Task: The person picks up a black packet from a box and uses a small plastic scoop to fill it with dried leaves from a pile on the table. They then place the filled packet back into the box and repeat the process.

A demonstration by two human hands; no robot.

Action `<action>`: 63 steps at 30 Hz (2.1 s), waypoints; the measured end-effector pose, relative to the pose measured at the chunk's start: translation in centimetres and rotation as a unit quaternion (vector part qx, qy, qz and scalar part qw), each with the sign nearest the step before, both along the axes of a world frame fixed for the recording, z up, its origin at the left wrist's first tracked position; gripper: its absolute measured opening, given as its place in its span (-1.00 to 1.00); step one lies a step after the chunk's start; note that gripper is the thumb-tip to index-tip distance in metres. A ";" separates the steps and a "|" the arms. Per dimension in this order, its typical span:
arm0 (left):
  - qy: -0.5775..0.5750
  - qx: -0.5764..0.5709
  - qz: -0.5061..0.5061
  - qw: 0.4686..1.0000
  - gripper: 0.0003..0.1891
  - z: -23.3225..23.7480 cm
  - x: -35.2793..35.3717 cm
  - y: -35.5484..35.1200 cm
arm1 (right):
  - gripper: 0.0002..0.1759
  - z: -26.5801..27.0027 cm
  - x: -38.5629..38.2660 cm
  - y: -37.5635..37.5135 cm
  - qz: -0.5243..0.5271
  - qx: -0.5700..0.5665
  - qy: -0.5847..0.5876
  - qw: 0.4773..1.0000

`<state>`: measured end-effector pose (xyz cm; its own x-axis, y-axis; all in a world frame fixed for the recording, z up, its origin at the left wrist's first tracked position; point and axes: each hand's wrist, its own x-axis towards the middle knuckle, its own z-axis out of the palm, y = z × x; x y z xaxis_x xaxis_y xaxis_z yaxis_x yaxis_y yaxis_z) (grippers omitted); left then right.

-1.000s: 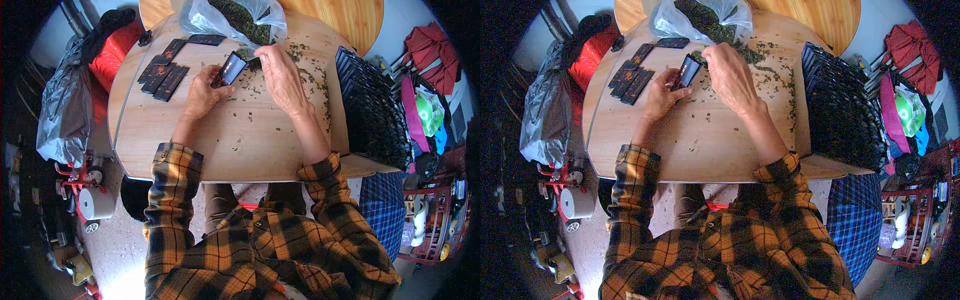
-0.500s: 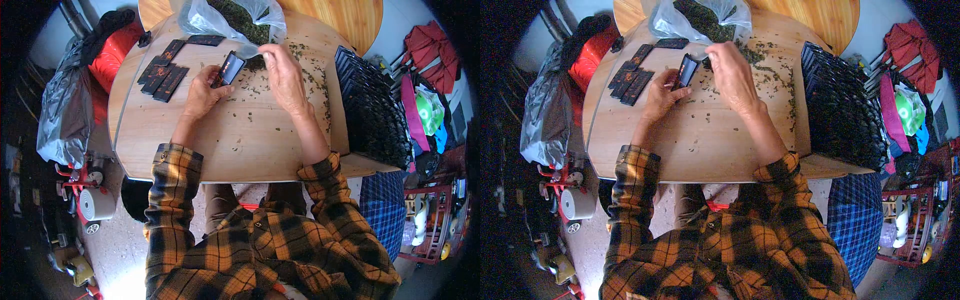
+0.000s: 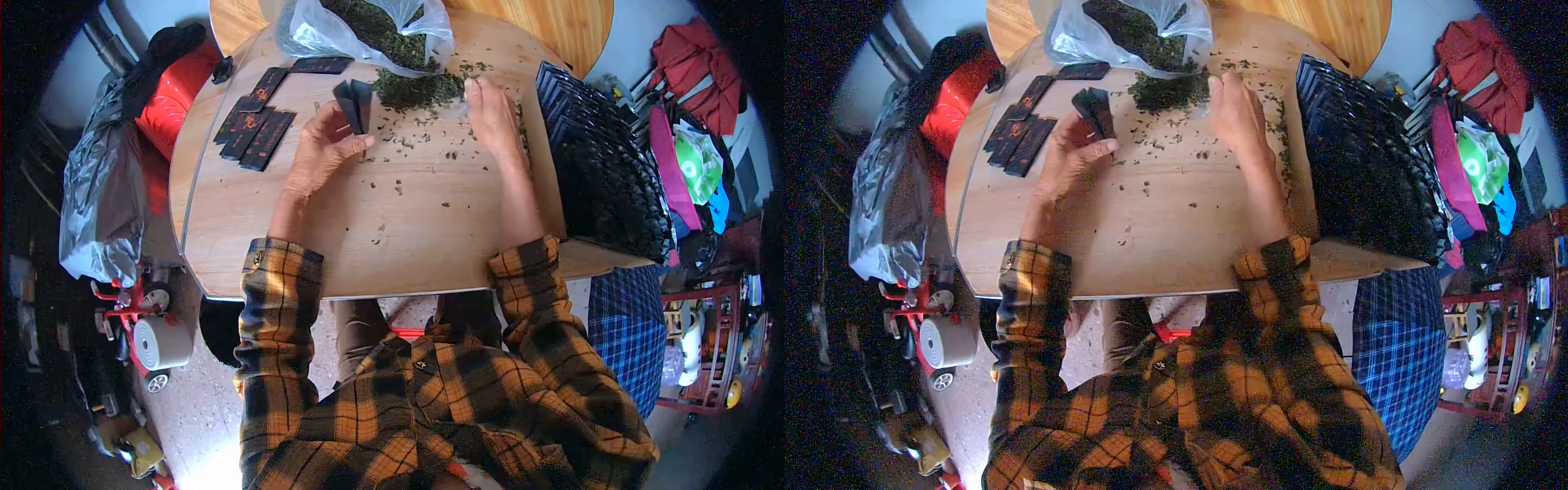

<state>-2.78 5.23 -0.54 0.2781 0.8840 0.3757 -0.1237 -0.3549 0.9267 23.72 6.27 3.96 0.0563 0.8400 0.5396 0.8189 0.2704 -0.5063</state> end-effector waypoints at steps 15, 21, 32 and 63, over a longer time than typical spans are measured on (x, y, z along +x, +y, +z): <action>0.026 -0.011 0.084 0.996 -0.45 0.4 -0.3 -0.1 | -0.66 -4.6 -1.7 3.7 -0.027 0.052 0.089 0.994; 0.069 -0.027 0.096 0.993 -0.48 0.3 -0.7 0.2 | -0.70 -6.6 -2.3 5.3 -0.040 0.046 0.183 0.981; 0.067 0.030 0.095 0.993 -0.50 -0.3 -0.5 0.6 | -0.76 -4.2 -1.9 3.7 0.013 0.070 0.304 0.950; 0.138 0.045 0.109 0.983 -0.44 0.3 -0.5 0.0 | -0.92 3.9 -7.8 -4.2 0.232 0.226 -0.012 0.946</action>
